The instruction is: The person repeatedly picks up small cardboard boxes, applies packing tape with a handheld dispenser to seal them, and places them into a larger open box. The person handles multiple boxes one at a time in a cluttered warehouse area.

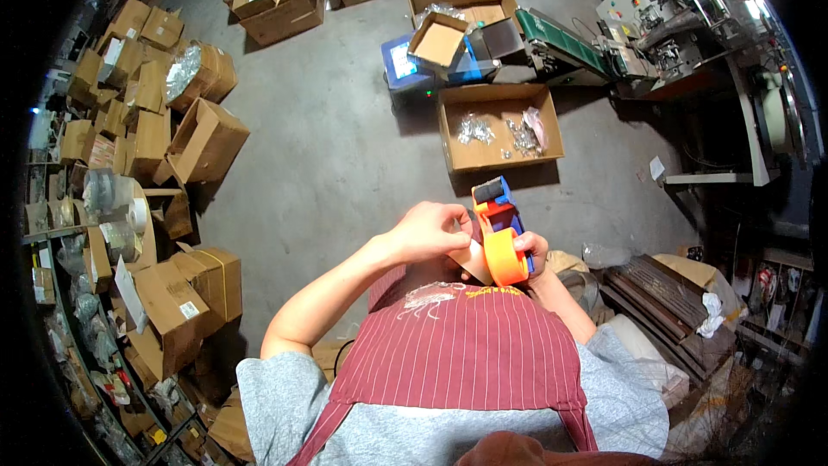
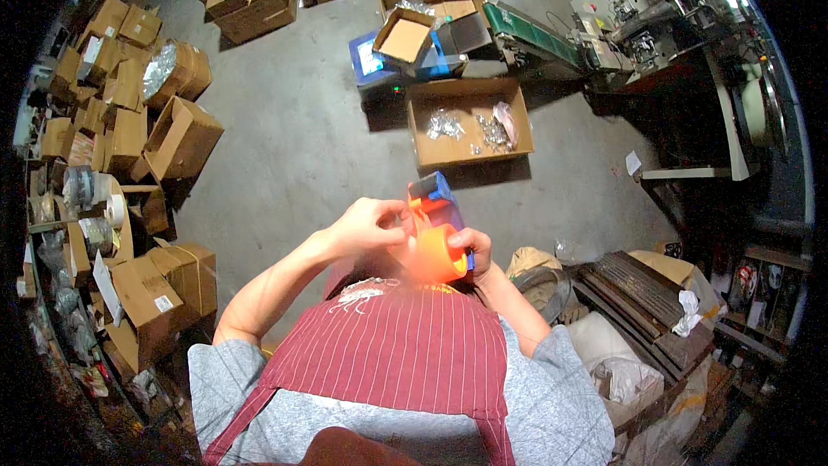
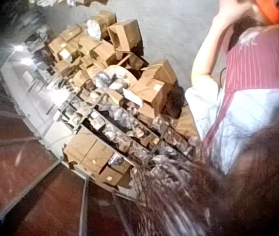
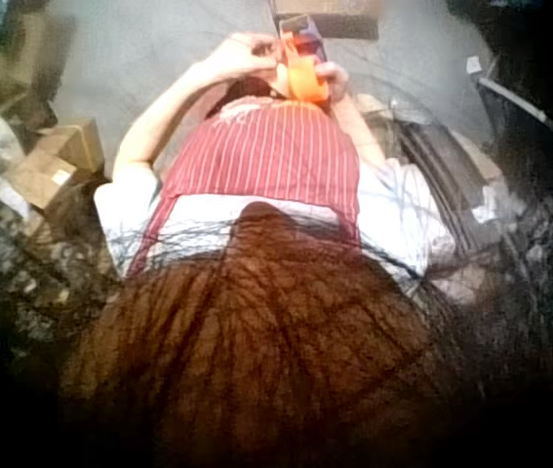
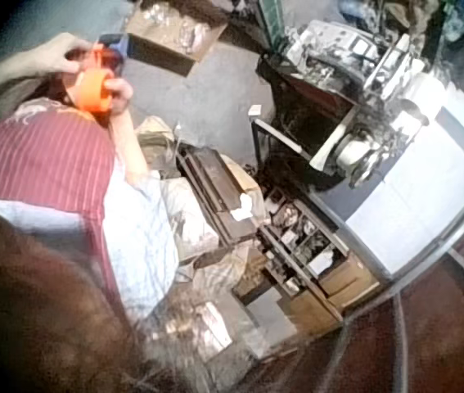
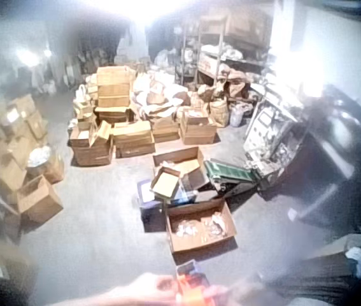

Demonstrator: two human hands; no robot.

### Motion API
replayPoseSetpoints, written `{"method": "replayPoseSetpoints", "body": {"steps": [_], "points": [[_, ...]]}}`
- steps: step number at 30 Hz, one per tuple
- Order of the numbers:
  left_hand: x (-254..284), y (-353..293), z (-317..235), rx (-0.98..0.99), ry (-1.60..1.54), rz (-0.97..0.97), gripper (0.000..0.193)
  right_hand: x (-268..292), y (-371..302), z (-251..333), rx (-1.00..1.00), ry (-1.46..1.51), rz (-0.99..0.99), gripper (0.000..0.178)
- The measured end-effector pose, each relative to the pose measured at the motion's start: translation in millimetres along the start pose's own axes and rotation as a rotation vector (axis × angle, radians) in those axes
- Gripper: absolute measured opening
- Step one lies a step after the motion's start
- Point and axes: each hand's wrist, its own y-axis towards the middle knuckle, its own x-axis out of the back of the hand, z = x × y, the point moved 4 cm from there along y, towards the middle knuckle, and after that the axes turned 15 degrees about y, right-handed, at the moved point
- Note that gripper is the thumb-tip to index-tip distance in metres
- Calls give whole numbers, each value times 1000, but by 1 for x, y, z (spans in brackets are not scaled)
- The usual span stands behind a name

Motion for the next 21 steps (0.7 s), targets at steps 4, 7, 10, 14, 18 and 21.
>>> {"method": "replayPoseSetpoints", "body": {"steps": [4,7,10,14,18,21], "points": [[7,23,-13,32,80,-49,37,5,6,29,-5,-61,-54,60],[-3,40,-11,-25,144,-224,34,7,5,43,-16,-65,-57,60],[-3,50,-8,5,-27,-187,34,-10,6,53,26,-99,-62,57],[13,57,-24,-45,-305,-32,25,-2,-2,72,7,-59,-45,54],[15,62,-43,-89,-44,-158,26,3,1,81,1,-72,-27,54],[14,63,-46,-80,1,-194,28,-1,0,81,-35,-77,-36,54]]}}
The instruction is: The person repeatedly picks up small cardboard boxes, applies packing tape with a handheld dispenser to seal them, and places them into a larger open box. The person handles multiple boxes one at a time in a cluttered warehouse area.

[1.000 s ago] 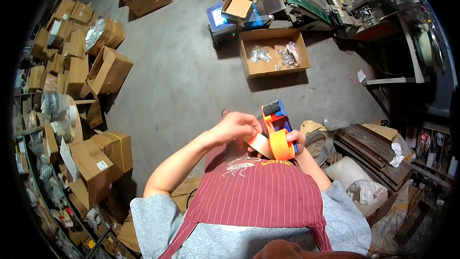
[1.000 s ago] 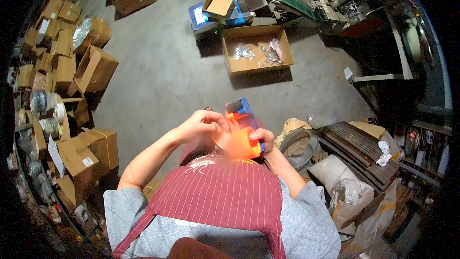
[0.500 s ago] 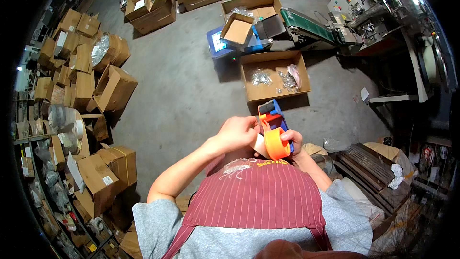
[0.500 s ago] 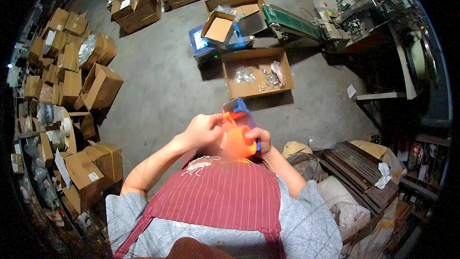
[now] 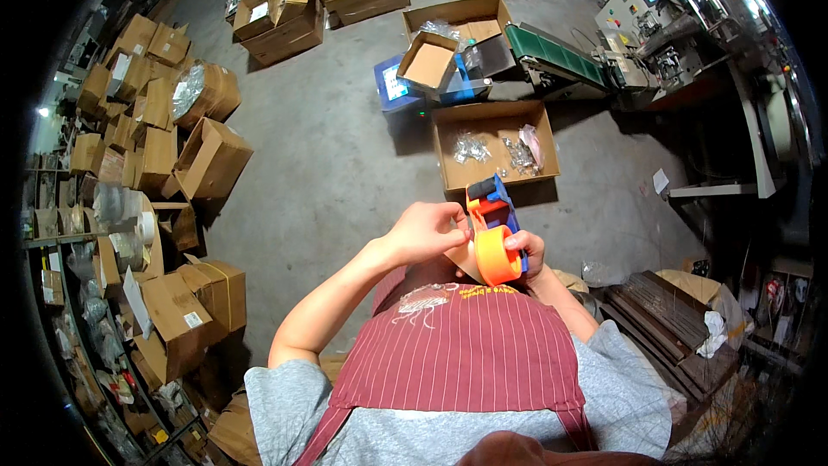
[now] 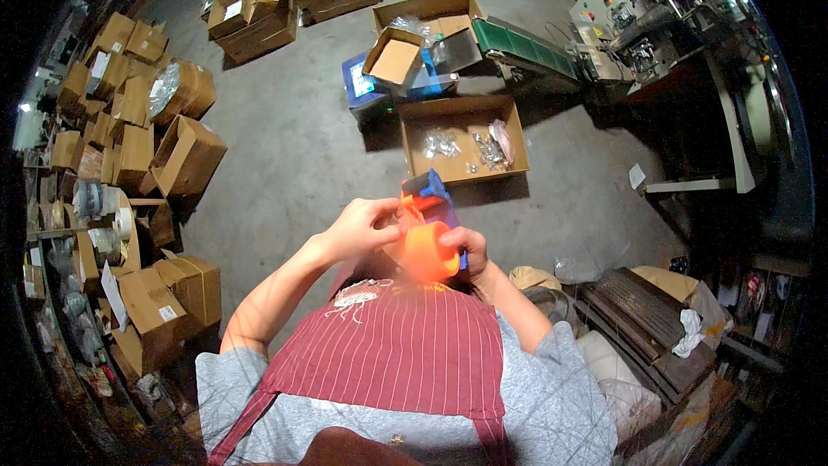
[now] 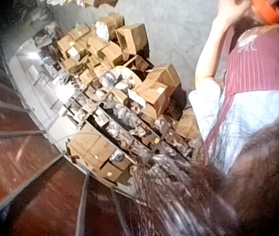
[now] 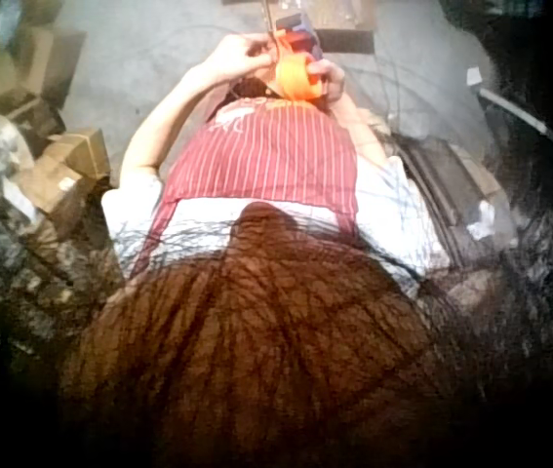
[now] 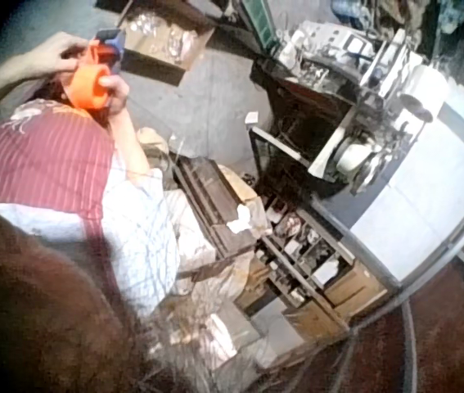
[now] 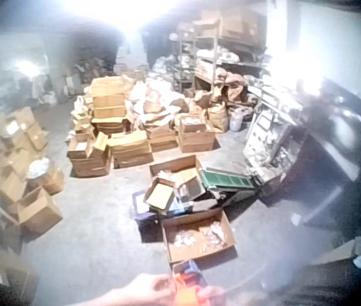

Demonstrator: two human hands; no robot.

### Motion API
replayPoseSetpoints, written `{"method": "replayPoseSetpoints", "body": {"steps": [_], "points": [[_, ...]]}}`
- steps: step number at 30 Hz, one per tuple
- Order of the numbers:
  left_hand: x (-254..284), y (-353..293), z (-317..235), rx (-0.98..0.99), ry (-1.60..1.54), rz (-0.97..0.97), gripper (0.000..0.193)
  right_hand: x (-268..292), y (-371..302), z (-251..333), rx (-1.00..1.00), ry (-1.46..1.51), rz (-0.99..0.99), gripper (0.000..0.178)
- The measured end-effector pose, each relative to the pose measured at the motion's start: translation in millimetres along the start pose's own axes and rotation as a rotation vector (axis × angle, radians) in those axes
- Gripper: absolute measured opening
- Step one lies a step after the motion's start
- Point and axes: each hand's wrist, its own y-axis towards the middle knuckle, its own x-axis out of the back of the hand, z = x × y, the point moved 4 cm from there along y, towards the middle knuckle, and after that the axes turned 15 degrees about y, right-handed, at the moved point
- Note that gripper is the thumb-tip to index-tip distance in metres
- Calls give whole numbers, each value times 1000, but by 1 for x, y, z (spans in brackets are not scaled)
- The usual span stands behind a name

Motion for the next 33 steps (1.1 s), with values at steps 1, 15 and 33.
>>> {"method": "replayPoseSetpoints", "body": {"steps": [1,15,33], "points": [[-1,0,0,-8,7,-16,29,-2,-1,0,-18,-3,-6,55],[-14,-5,12,152,73,-107,26,-10,3,4,-75,-91,-66,53],[15,-4,5,167,269,-215,24,-38,15,11,21,-97,-71,58]]}}
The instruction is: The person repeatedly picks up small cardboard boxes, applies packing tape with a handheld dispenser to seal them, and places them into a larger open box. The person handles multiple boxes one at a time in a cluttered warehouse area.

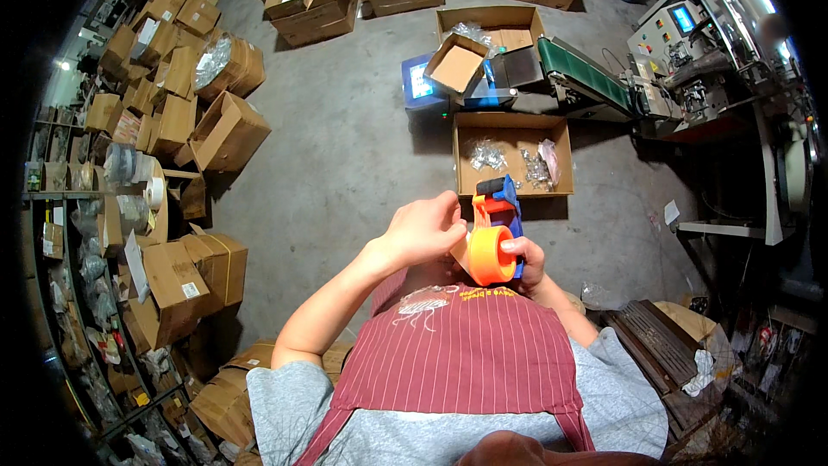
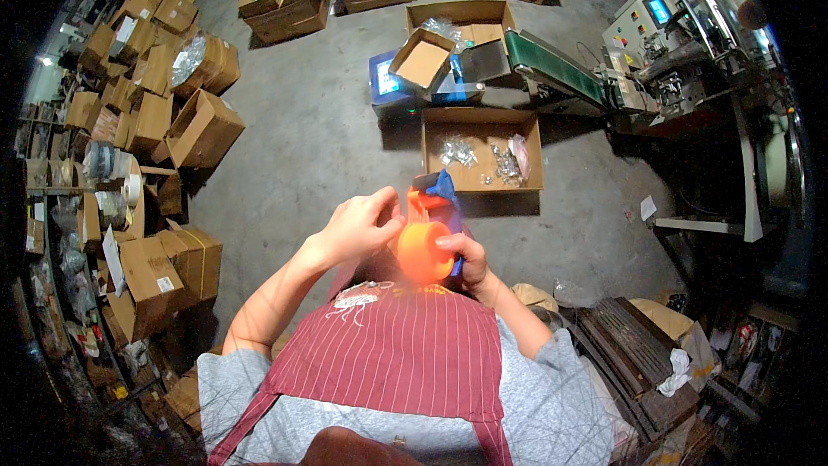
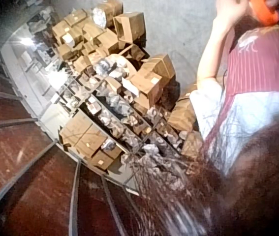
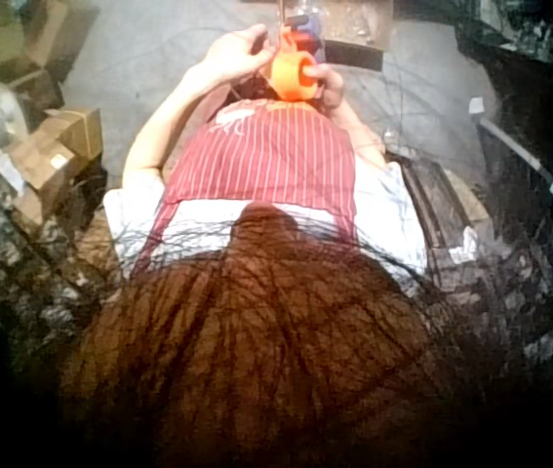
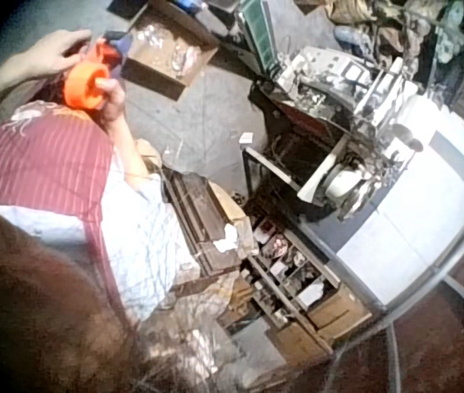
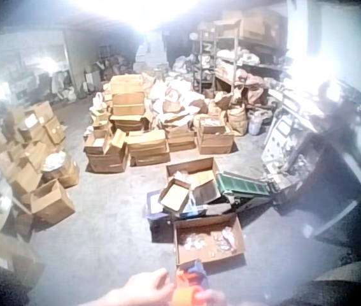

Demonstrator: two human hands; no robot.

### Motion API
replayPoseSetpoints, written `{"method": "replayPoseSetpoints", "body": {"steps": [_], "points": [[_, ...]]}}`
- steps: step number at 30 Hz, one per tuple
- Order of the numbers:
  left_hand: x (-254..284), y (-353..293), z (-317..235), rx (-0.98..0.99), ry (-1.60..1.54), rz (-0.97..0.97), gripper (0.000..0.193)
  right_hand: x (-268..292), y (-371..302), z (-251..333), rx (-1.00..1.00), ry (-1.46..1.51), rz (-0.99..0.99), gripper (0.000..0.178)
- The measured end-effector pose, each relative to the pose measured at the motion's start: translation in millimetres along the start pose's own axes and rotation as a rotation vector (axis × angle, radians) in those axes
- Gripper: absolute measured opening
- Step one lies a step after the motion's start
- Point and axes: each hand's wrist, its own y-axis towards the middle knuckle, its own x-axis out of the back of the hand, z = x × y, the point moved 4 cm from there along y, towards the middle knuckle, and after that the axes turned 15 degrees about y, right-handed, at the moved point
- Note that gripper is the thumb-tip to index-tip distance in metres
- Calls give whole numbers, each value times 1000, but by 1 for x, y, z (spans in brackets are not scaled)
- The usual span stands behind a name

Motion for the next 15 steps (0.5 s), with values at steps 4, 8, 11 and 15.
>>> {"method": "replayPoseSetpoints", "body": {"steps": [4,8,11,15], "points": [[6,3,2,7,-29,-15,23,1,3,3,-14,-2,44,61],[20,0,-9,-24,-68,-55,21,-4,1,5,25,-30,51,65],[25,-1,-19,-98,93,-126,21,-30,-10,7,2,-115,37,70],[27,-1,-22,-90,200,-124,22,-28,-9,4,30,-244,66,70]]}}
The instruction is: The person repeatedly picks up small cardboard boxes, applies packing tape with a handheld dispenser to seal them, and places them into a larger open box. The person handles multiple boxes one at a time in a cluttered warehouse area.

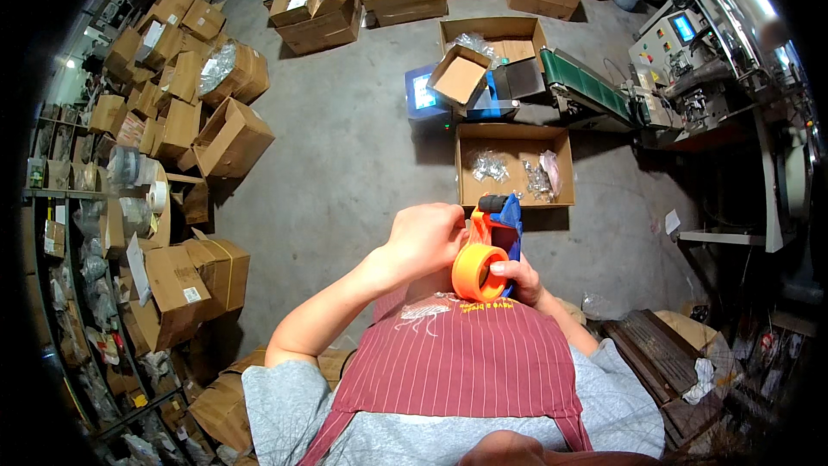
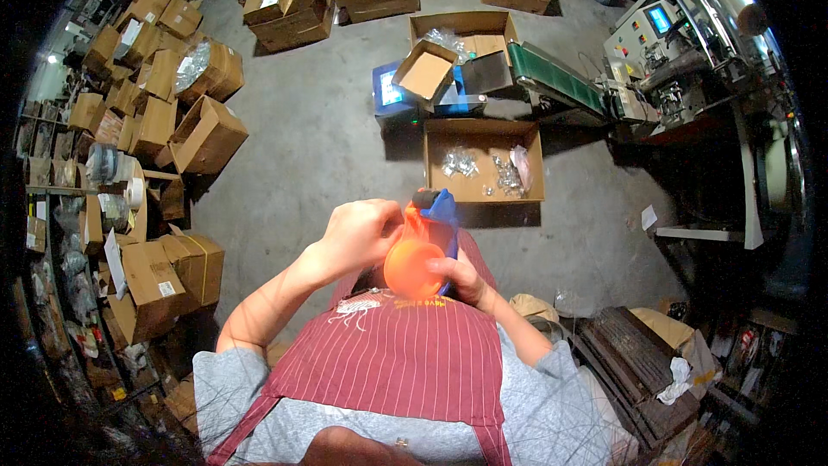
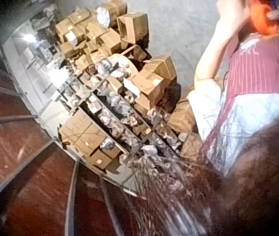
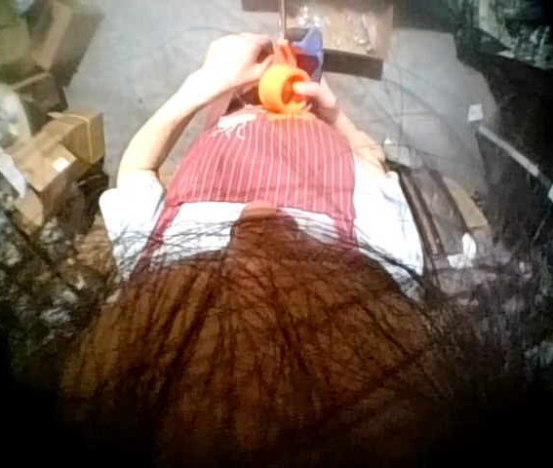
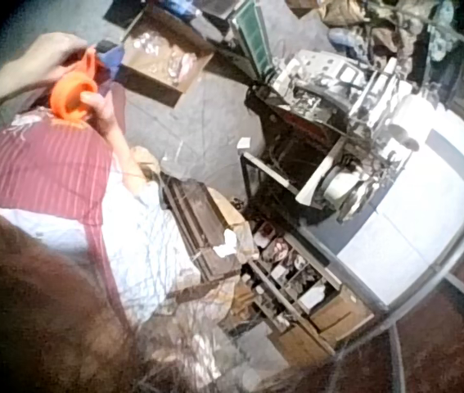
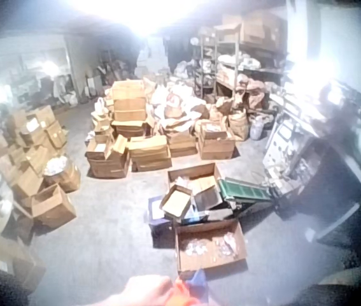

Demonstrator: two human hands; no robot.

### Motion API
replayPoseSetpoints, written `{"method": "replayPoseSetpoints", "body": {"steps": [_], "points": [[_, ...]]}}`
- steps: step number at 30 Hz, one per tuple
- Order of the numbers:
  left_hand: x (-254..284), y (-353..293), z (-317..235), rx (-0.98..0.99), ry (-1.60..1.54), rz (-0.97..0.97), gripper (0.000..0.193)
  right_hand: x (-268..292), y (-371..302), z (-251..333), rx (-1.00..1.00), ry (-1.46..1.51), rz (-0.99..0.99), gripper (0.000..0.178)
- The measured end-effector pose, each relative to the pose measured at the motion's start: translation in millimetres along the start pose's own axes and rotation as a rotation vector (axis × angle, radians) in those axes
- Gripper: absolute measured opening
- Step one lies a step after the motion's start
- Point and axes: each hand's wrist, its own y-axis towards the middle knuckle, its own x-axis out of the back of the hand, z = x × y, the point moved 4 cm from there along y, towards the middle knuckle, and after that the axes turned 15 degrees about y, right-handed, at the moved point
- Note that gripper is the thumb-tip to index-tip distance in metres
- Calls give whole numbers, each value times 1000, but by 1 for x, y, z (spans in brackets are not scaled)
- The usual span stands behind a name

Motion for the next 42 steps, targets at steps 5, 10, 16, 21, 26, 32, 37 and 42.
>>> {"method": "replayPoseSetpoints", "body": {"steps": [5,10,16,21,26,32,37,42], "points": [[7,-2,-8,-7,20,19,23,13,-5,-11,-32,-39,-10,67],[-8,-6,4,44,-35,103,23,10,-6,-16,47,-103,-27,67],[-19,-29,42,236,-1135,507,15,9,-13,-16,2,-3,60,59],[-8,-41,47,244,-1354,490,14,-21,-12,-5,-25,-66,110,50],[21,-57,48,77,-1281,453,18,-54,-16,1,16,-244,-13,54],[52,-85,67,96,-1219,385,21,-48,-44,28,591,-401,-169,49],[66,-99,75,110,-1167,413,17,-26,-27,50,531,-938,-604,56],[62,-98,70,63,-1134,535,15,-10,-12,25,350,-1167,-638,59]]}}
